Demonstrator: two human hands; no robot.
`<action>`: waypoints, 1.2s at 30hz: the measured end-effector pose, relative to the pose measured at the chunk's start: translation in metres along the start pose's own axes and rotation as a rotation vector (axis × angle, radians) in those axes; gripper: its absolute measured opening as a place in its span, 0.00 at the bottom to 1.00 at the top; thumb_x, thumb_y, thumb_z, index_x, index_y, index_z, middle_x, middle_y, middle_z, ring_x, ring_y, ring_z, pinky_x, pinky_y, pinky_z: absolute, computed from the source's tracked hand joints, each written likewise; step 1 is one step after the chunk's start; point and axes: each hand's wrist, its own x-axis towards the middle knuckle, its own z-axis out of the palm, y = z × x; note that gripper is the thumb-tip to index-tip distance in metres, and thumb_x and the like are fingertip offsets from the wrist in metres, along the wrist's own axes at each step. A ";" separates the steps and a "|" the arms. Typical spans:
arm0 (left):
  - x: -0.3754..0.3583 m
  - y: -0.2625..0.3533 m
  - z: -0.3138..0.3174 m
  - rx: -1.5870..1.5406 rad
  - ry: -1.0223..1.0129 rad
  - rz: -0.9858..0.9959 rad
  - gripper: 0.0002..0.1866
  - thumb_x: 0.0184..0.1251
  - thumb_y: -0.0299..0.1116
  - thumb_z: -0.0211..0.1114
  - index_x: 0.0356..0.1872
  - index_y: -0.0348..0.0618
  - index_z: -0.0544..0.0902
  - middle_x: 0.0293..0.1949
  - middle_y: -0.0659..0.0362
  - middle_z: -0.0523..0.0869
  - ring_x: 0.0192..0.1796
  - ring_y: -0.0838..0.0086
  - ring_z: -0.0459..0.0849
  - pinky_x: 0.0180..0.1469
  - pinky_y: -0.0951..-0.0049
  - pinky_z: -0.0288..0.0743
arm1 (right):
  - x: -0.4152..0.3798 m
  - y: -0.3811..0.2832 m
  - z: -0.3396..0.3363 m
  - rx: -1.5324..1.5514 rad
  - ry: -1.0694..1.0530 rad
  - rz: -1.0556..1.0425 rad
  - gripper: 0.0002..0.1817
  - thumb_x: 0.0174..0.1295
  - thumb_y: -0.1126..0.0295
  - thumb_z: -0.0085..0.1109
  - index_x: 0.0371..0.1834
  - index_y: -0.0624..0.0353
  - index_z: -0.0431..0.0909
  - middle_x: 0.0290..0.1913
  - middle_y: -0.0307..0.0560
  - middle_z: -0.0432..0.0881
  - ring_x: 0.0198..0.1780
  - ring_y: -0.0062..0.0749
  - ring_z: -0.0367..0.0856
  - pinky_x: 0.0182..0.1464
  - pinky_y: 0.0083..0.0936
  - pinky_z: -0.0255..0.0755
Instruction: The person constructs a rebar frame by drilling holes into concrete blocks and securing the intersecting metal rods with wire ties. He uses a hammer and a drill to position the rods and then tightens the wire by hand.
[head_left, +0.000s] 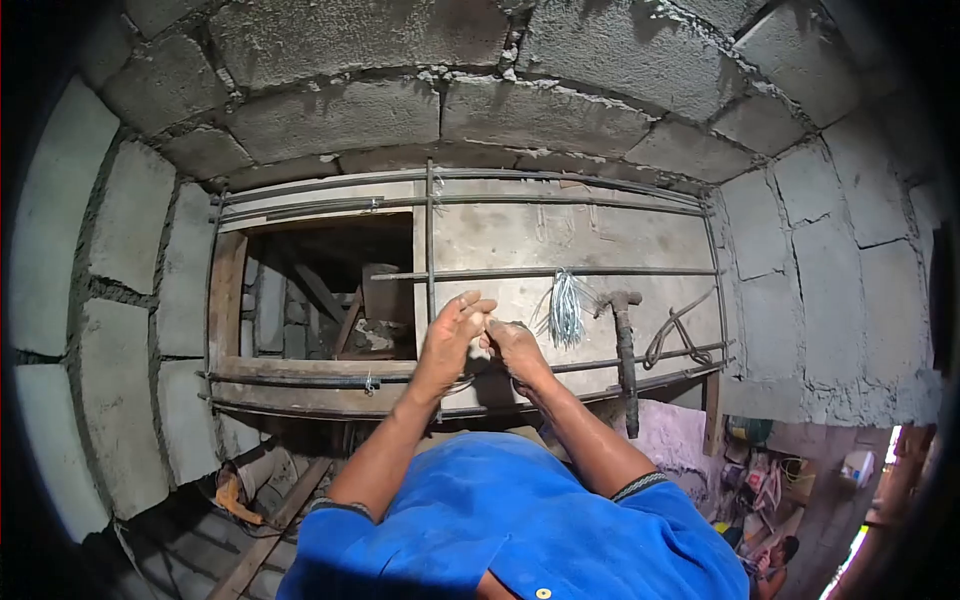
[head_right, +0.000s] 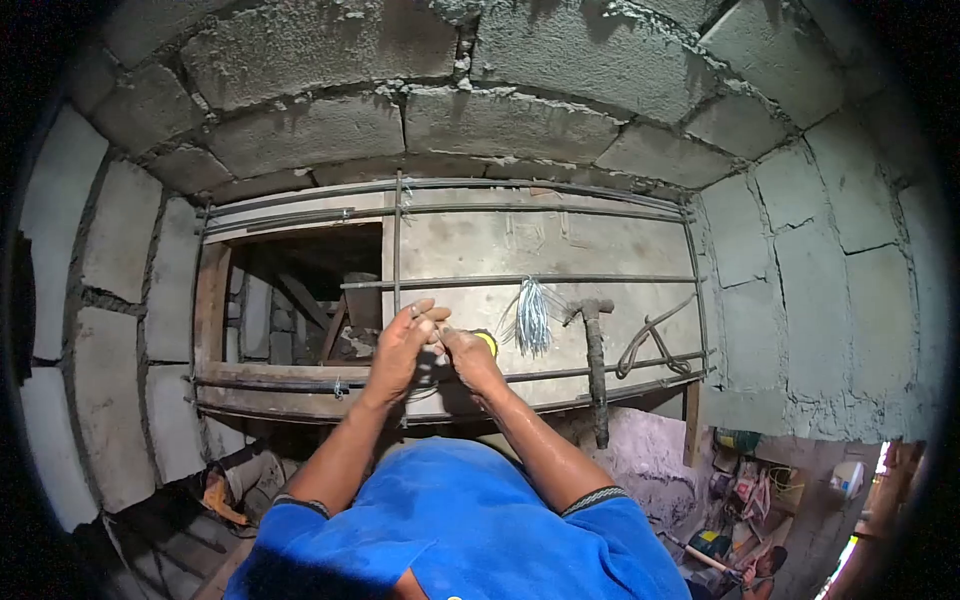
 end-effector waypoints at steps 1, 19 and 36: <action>-0.004 0.006 -0.002 0.070 0.041 0.012 0.23 0.76 0.33 0.62 0.66 0.32 0.71 0.57 0.50 0.84 0.49 0.77 0.81 0.51 0.78 0.76 | -0.001 0.002 0.000 0.028 0.003 -0.016 0.17 0.73 0.59 0.55 0.31 0.60 0.80 0.28 0.35 0.76 0.29 0.19 0.68 0.33 0.21 0.63; -0.011 0.008 -0.018 -0.139 0.099 -0.112 0.17 0.77 0.35 0.60 0.57 0.32 0.77 0.55 0.49 0.84 0.46 0.75 0.86 0.51 0.75 0.81 | 0.008 0.006 -0.015 0.068 -0.137 -0.074 0.16 0.72 0.58 0.59 0.36 0.62 0.82 0.21 0.34 0.73 0.23 0.19 0.68 0.28 0.23 0.66; -0.021 -0.003 -0.038 0.136 0.335 -0.078 0.11 0.75 0.35 0.63 0.41 0.36 0.84 0.34 0.58 0.88 0.32 0.81 0.82 0.38 0.80 0.77 | -0.015 0.011 0.003 0.251 -0.242 0.199 0.13 0.72 0.62 0.59 0.38 0.63 0.80 0.21 0.31 0.70 0.19 0.16 0.64 0.20 0.17 0.59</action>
